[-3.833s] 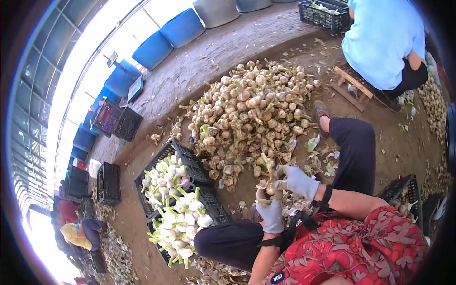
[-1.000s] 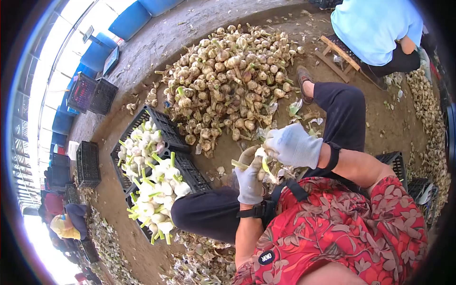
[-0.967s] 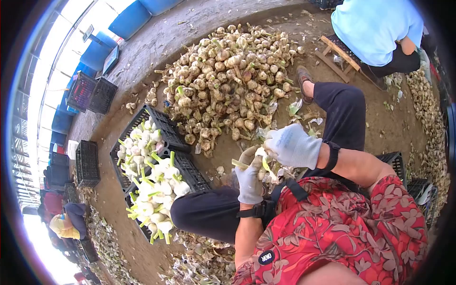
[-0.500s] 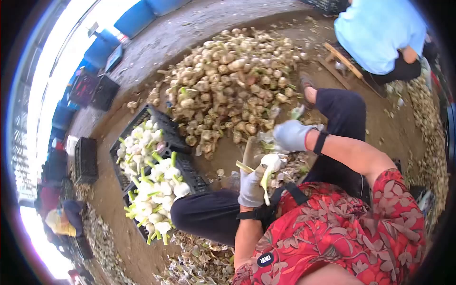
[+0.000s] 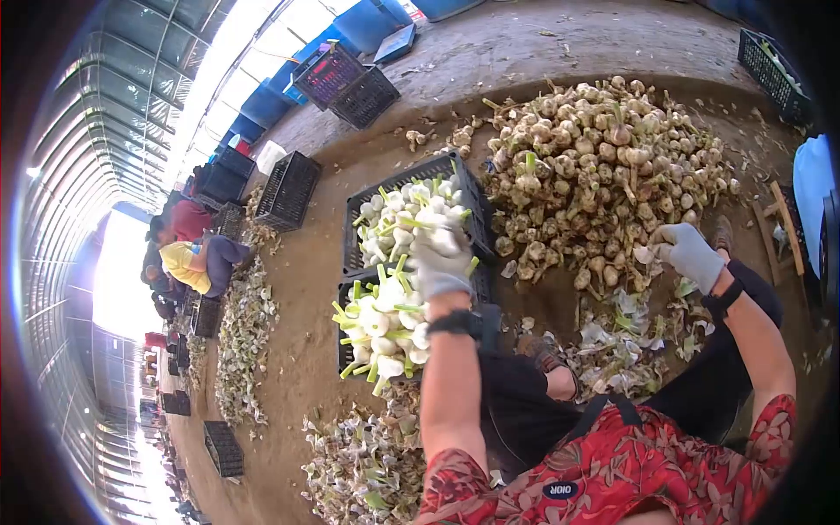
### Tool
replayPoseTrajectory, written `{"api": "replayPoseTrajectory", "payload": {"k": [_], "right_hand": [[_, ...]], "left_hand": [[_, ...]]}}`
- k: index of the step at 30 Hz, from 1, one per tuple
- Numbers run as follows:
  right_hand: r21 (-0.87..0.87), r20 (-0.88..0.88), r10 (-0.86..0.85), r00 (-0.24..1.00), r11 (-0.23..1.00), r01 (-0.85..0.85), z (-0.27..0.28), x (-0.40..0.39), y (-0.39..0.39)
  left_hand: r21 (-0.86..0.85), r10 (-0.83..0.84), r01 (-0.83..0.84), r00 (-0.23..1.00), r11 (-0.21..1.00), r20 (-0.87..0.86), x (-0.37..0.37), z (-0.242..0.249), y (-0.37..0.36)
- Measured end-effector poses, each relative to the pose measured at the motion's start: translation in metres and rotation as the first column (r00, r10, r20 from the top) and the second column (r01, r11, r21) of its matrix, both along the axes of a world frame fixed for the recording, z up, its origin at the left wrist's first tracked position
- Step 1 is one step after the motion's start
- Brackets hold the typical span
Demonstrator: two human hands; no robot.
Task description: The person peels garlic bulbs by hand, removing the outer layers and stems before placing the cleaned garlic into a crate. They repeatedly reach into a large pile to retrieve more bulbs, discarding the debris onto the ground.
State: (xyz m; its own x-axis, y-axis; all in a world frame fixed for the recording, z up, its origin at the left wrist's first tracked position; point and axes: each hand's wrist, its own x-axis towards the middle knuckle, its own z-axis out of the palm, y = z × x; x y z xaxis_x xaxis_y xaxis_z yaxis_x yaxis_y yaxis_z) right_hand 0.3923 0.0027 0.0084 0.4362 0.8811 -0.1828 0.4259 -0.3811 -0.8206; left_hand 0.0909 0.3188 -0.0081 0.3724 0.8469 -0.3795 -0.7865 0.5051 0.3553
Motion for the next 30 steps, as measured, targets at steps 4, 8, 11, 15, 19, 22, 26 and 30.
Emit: {"api": "replayPoseTrajectory", "payload": {"k": [4, 8, 11, 15, 19, 22, 26, 30], "right_hand": [[0.013, -0.219, -0.076, 0.973, 0.997, 0.08, -0.014, 0.006, -0.001], [0.013, -0.32, -0.132, 0.938, 0.99, 0.144, 0.004, 0.003, 0.001], [0.209, -0.258, -0.054, 0.965, 0.972, 0.11, 0.019, 0.003, 0.011], [0.268, -0.163, -0.046, 0.986, 0.959, 0.089, 0.027, 0.029, 0.006], [0.27, -0.25, -0.288, 0.924, 0.896, 0.353, 0.036, 0.047, -0.009], [0.419, -0.171, -0.255, 0.952, 0.855, 0.305, 0.03, 0.055, -0.024], [0.33, 0.163, -0.324, 0.932, 0.908, 0.258, 0.031, 0.058, -0.038], [0.388, -0.029, -0.361, 0.932, 0.855, 0.344, 0.034, 0.058, -0.038]], "left_hand": [[0.18, 0.278, -0.274, 0.961, 0.945, 0.005, -0.031, 0.023, 0.093], [-0.064, 0.31, -0.327, 0.931, 0.943, -0.192, 0.005, 0.004, 0.074], [0.041, 0.086, -0.077, 0.943, 0.996, -0.322, 0.049, -0.081, 0.052], [-0.091, -0.294, 0.288, 0.817, 0.953, -0.497, 0.112, -0.182, -0.025], [0.106, -0.065, 0.539, 0.29, 0.835, -0.955, 0.157, -0.234, -0.123], [0.134, 0.44, 0.896, -0.074, 0.423, -0.895, 0.166, -0.271, -0.151], [-0.289, 0.424, 0.828, -0.507, 0.48, -0.75, 0.199, -0.24, -0.17], [-0.512, 0.174, 0.791, -0.586, 0.335, -0.791, 0.163, -0.251, -0.135]]}}
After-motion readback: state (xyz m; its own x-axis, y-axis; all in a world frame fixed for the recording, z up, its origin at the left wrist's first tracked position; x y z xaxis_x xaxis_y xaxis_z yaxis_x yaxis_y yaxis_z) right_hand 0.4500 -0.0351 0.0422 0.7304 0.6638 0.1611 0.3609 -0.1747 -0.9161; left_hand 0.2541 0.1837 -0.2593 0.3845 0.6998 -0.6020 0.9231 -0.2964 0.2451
